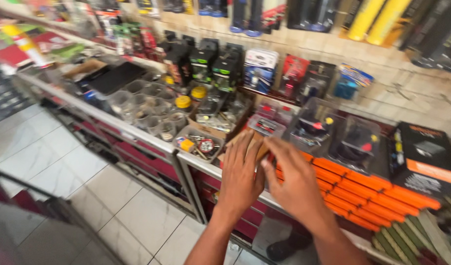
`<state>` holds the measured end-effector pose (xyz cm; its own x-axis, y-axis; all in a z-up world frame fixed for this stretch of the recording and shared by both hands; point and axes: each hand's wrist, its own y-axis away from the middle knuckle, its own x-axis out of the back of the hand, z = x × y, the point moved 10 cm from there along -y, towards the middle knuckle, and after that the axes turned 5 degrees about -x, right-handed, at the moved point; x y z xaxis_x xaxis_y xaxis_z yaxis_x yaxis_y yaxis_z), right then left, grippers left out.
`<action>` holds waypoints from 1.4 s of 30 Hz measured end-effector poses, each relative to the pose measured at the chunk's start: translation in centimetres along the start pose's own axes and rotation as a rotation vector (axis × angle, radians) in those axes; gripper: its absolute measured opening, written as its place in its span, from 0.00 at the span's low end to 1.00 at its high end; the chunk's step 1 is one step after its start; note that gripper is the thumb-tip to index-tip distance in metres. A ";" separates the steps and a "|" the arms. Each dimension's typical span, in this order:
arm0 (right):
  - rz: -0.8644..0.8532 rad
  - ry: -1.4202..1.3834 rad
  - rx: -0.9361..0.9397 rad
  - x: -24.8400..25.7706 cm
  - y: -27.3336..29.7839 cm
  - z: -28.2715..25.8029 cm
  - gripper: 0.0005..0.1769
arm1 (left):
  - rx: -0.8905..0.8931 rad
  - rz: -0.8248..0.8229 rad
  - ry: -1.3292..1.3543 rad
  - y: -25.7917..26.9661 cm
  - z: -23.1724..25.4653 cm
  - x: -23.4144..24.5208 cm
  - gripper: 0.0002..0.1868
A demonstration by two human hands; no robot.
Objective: The person handles motorcycle parts in retail packaging, including turn signal lamps and handlebar grips, by picking them up from a glass display counter and hanging them onto a wire display rack.
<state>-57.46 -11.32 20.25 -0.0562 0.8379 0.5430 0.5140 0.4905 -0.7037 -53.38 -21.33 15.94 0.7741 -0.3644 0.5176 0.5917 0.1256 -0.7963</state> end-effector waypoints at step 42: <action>-0.583 0.729 -0.510 7.6 -14.0 27.2 0.21 | 0.186 -0.277 0.497 -25.4 -0.5 -22.4 0.10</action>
<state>-88.36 -5.29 21.72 0.0305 0.0770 0.9966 0.8806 0.4697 -0.0633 -85.88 -16.84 24.42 0.4137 -0.7888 0.4545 0.8209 0.1074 -0.5608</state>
